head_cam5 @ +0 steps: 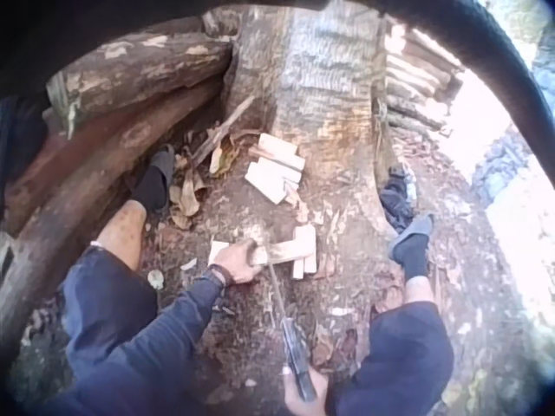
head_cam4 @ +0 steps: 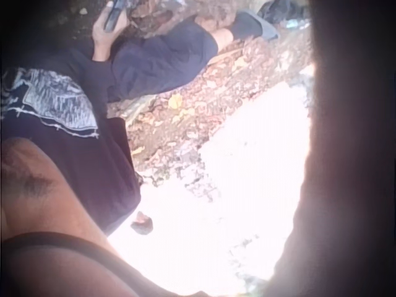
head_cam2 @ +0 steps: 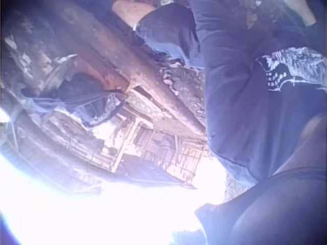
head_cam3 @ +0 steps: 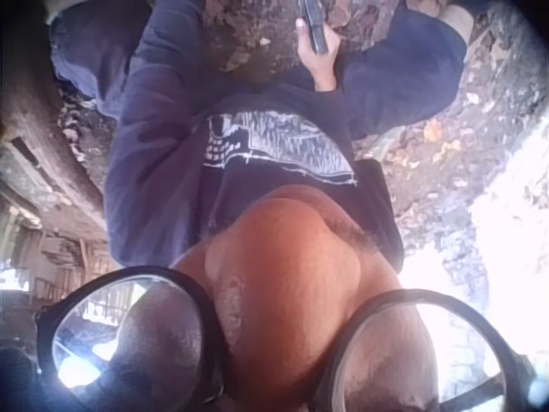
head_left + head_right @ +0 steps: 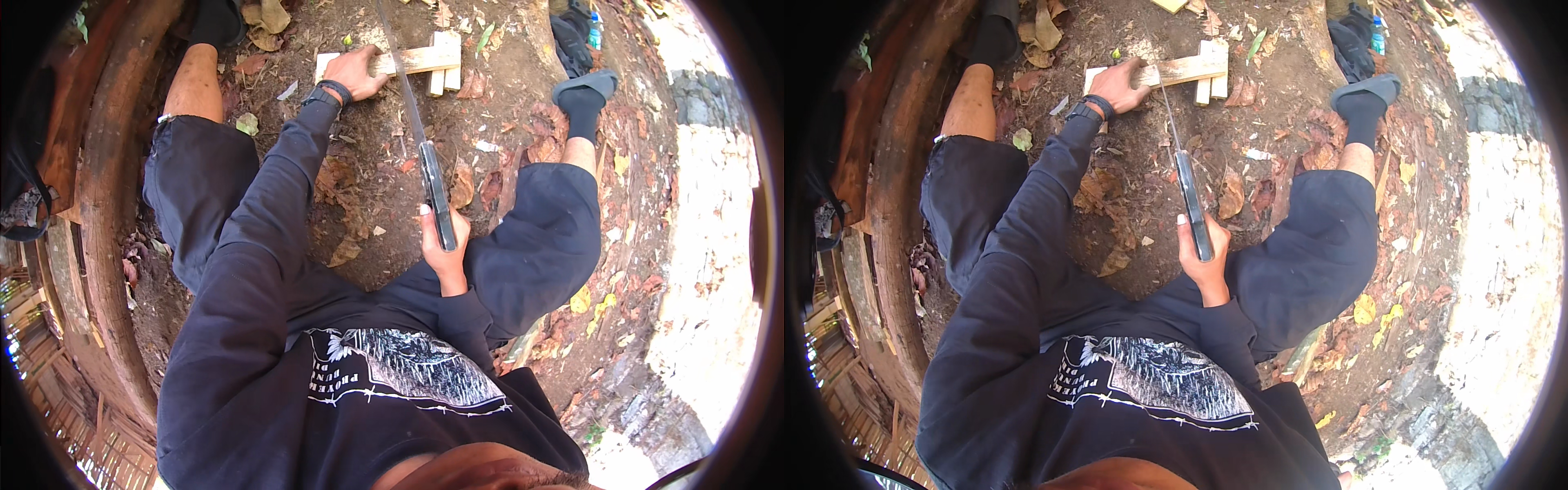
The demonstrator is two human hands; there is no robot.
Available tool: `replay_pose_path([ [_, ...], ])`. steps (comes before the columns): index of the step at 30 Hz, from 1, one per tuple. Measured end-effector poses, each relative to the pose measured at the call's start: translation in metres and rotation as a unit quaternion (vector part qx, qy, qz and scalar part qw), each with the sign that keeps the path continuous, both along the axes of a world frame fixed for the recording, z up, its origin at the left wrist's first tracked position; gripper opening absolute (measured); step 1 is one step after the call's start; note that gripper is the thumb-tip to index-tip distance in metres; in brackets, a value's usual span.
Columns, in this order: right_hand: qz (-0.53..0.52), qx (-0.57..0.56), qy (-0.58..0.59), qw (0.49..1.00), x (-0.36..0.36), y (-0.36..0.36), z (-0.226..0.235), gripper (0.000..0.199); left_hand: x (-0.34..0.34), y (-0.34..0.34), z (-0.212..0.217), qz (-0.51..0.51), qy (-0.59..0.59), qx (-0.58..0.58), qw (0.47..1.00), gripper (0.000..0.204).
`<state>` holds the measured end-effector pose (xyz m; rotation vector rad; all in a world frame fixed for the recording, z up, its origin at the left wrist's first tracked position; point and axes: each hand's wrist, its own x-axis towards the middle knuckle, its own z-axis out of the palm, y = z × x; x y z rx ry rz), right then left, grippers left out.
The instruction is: The person sits on the ground and uses a hand saw to cut small rectangular pieces of light-colored wood. They hold the wood with one hand and saw with the other, producing small cut segments that accumulate on the ground.
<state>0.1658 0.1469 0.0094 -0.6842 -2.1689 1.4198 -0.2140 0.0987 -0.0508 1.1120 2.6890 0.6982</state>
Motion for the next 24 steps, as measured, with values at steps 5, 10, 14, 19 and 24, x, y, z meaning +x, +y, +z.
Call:
replay_pose_path([
  [5, -0.003, -0.024, 0.010, 1.000, 0.003, 0.001, -0.011, 0.025, 0.000, 0.009, -0.009, 0.100, 0.009, 0.017, 0.995, 0.048],
  [10, -0.003, 0.011, -0.008, 1.000, 0.017, -0.001, 0.007, 0.019, 0.008, 0.025, -0.004, 0.162, 0.023, -0.019, 0.986, 0.059],
  [14, 0.002, 0.042, -0.018, 0.999, 0.060, -0.017, 0.021, 0.009, 0.005, 0.024, -0.012, 0.155, 0.048, 0.000, 0.987, 0.062],
  [19, 0.006, 0.027, -0.009, 1.000, 0.012, -0.008, 0.006, 0.020, 0.003, 0.019, -0.014, 0.132, 0.038, -0.027, 0.990, 0.064],
  [24, 0.016, 0.025, 0.011, 1.000, -0.048, 0.008, 0.002, 0.013, 0.003, 0.023, -0.011, 0.138, 0.043, -0.018, 0.989, 0.065],
])
